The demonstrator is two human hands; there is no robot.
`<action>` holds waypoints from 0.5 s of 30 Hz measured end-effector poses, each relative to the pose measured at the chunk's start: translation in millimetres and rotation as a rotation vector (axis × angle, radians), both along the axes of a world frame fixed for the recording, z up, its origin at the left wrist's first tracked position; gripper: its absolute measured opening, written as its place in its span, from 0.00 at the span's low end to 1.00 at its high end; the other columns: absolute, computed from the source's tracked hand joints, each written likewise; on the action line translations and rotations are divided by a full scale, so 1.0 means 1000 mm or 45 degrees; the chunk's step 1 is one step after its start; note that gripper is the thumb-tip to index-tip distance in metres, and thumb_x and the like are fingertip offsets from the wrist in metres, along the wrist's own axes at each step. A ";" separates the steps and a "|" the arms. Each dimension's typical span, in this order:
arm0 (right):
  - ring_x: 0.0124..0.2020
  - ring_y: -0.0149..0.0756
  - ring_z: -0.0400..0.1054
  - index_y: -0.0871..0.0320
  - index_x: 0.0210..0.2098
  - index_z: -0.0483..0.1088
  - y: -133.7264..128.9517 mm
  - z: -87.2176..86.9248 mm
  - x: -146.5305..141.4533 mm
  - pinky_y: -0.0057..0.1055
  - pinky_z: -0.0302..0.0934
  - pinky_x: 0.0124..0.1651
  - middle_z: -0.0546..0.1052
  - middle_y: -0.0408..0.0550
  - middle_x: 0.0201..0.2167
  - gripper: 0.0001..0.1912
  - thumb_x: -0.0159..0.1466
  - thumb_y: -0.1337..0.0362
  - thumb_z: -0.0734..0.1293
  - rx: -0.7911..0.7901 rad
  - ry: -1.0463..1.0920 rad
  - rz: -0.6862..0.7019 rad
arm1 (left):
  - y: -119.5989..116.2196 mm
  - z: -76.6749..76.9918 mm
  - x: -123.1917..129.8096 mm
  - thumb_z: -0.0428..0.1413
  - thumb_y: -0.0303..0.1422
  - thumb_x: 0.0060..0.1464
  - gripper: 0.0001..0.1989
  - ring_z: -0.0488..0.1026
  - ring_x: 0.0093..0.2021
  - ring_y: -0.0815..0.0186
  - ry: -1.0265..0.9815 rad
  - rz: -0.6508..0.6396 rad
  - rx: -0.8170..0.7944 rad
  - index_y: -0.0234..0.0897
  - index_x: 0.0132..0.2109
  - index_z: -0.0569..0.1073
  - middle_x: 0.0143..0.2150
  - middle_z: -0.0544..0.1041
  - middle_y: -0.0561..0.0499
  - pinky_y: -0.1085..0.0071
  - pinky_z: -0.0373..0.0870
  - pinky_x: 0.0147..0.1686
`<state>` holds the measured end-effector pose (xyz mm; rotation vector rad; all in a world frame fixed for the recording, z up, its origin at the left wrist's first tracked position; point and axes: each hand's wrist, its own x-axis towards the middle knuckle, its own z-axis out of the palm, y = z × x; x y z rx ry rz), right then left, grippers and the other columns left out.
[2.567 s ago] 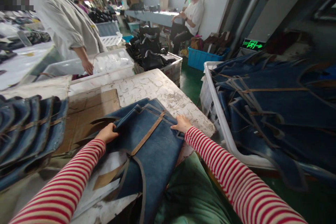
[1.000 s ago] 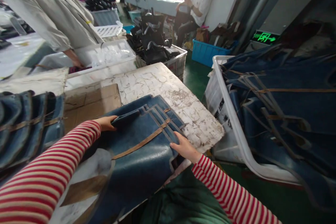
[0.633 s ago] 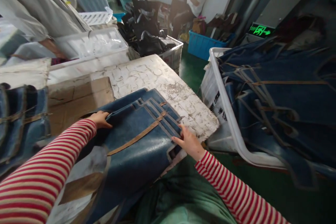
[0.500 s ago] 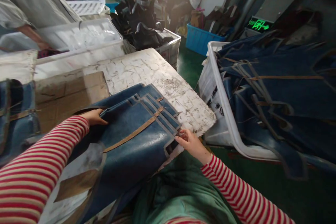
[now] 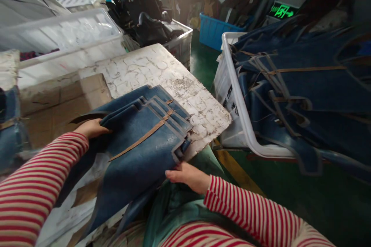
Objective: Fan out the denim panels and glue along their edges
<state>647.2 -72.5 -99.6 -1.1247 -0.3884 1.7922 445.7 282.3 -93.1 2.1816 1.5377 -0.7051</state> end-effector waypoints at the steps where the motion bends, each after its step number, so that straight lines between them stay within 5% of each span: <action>1: 0.39 0.33 0.67 0.56 0.46 0.68 0.000 0.000 -0.012 0.26 0.60 0.37 0.75 0.45 0.39 0.27 0.49 0.52 0.71 -0.024 0.056 -0.038 | -0.004 0.004 0.003 0.54 0.41 0.46 0.22 0.72 0.34 0.66 0.026 -0.007 -0.003 0.30 0.45 0.68 0.37 0.75 0.47 0.71 0.67 0.36; 7: 0.25 0.31 0.69 0.62 0.43 0.66 0.009 -0.005 -0.043 0.29 0.63 0.29 0.76 0.47 0.30 0.24 0.49 0.57 0.69 -0.330 0.229 -0.323 | -0.030 0.043 0.024 0.52 0.39 0.47 0.17 0.70 0.35 0.64 0.133 -0.137 0.098 0.31 0.40 0.69 0.35 0.73 0.46 0.70 0.64 0.37; 11: 0.20 0.31 0.67 0.64 0.33 0.66 0.016 0.008 -0.037 0.28 0.61 0.26 0.72 0.44 0.19 0.15 0.50 0.60 0.67 -0.278 0.209 -0.374 | -0.035 0.090 0.045 0.51 0.40 0.46 0.16 0.70 0.36 0.63 0.135 -0.212 0.214 0.34 0.40 0.69 0.34 0.73 0.50 0.73 0.62 0.34; 15: 0.19 0.30 0.66 0.63 0.29 0.67 0.034 0.034 -0.037 0.28 0.61 0.26 0.72 0.42 0.18 0.15 0.47 0.58 0.68 -0.168 0.283 -0.427 | -0.011 0.140 0.067 0.51 0.40 0.46 0.17 0.69 0.32 0.66 0.141 -0.237 0.349 0.34 0.41 0.69 0.30 0.71 0.53 0.75 0.62 0.32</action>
